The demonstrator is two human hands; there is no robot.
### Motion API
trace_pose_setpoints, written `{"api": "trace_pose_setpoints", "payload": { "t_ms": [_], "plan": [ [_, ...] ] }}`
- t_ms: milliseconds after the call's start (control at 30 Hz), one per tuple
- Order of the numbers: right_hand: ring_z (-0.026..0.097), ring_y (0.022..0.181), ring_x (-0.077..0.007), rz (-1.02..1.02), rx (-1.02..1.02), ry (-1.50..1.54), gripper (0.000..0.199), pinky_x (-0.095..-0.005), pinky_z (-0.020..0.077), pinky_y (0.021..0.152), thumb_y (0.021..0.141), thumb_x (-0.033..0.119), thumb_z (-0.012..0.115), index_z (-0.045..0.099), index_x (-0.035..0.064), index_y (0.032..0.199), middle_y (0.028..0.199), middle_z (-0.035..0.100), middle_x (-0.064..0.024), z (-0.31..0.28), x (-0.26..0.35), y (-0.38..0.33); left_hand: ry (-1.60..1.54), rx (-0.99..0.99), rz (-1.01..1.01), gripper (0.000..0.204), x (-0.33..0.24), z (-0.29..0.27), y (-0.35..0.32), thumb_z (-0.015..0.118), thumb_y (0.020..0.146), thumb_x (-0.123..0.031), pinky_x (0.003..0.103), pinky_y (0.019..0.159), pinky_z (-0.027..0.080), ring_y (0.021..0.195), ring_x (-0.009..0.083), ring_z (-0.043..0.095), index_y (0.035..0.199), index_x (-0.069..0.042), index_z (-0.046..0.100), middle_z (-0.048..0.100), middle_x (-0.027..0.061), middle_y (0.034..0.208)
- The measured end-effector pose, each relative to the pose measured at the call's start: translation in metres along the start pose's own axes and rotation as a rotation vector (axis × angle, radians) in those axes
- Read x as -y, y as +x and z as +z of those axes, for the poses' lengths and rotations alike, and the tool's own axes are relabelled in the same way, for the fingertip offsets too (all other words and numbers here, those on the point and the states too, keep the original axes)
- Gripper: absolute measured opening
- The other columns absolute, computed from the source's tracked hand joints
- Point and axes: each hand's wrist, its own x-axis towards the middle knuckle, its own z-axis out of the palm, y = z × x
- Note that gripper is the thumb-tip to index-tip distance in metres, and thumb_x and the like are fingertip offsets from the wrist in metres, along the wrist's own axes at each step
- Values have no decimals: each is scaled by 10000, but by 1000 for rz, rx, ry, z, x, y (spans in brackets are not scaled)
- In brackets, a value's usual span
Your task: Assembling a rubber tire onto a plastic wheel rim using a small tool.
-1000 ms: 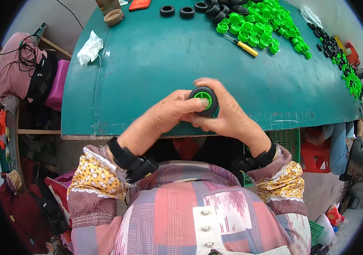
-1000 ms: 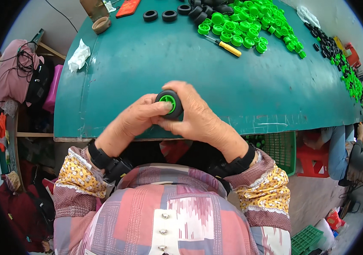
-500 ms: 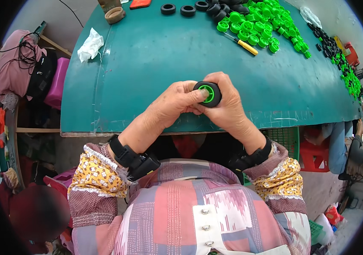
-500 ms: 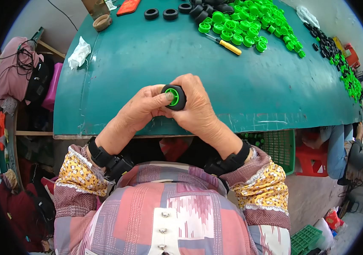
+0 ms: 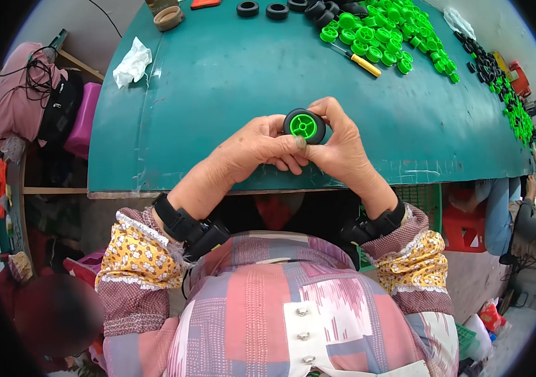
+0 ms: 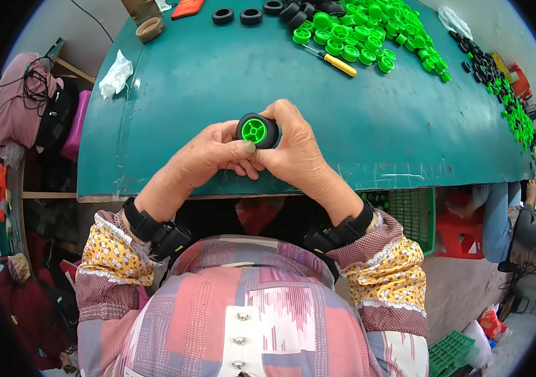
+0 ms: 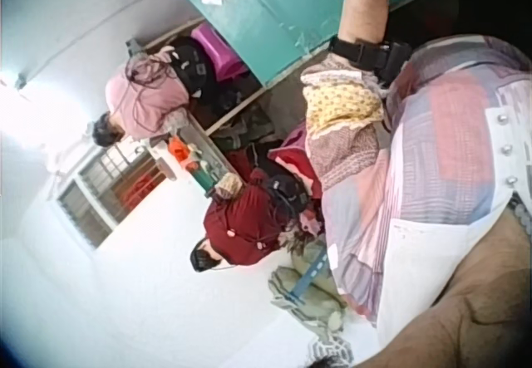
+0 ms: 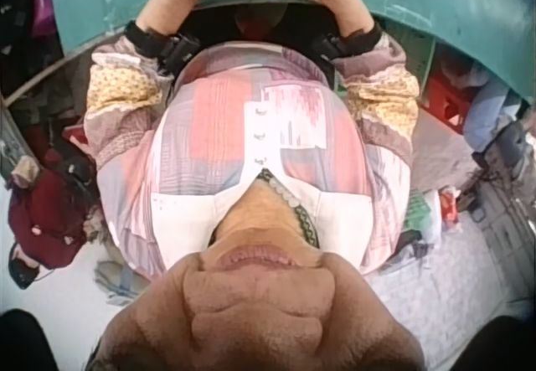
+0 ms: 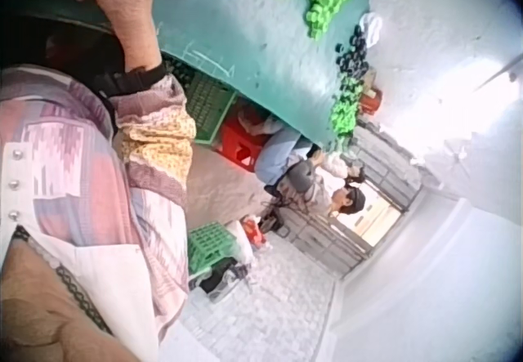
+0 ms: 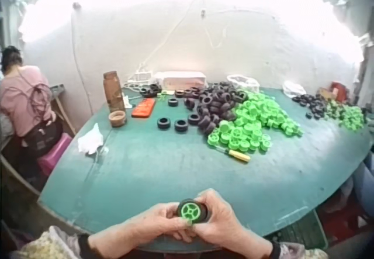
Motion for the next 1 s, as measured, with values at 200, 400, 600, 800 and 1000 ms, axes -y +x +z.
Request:
{"api": "trace_pose_setpoints", "payload": {
  "t_ms": [200,400,600,800,1000],
  "plan": [
    [540,865,-289,-158,-79,-112,439,-357,446,751,629,103,744,526,40,1004,931,543,-122,5,10,-5,-176,-100,122,432,6,5,1,636,792,-333,206,641,480,706,128,626,1031,10,527,612,68,825],
    [524,920,-306,-273,150,-95,521,-372,435,800,606,65,734,505,32,1074,1007,531,-141,-10,7,-1,23,-70,-3,263,-6,-5,-2,615,758,-224,185,569,447,596,86,585,910,-12,584,597,37,722],
    [547,926,-298,-31,-13,-93,510,-346,448,820,617,76,730,503,30,1071,994,550,-143,2,-1,-3,-73,-149,4,238,7,-3,7,600,797,-237,201,598,465,629,109,604,912,-30,574,604,44,739],
    [589,899,-284,-111,22,-94,548,-335,471,777,642,74,713,477,6,1132,1007,577,-171,1,-1,-2,-167,-121,34,257,9,-3,3,550,847,-247,214,632,469,715,141,638,981,-27,553,631,70,823],
    [632,780,-242,-60,76,-66,477,-316,493,681,648,95,731,508,-3,1058,848,626,-149,-5,-2,-4,-169,-115,12,259,9,-5,1,519,872,-244,224,644,477,719,156,641,1009,-25,541,627,80,858]
  ]
}}
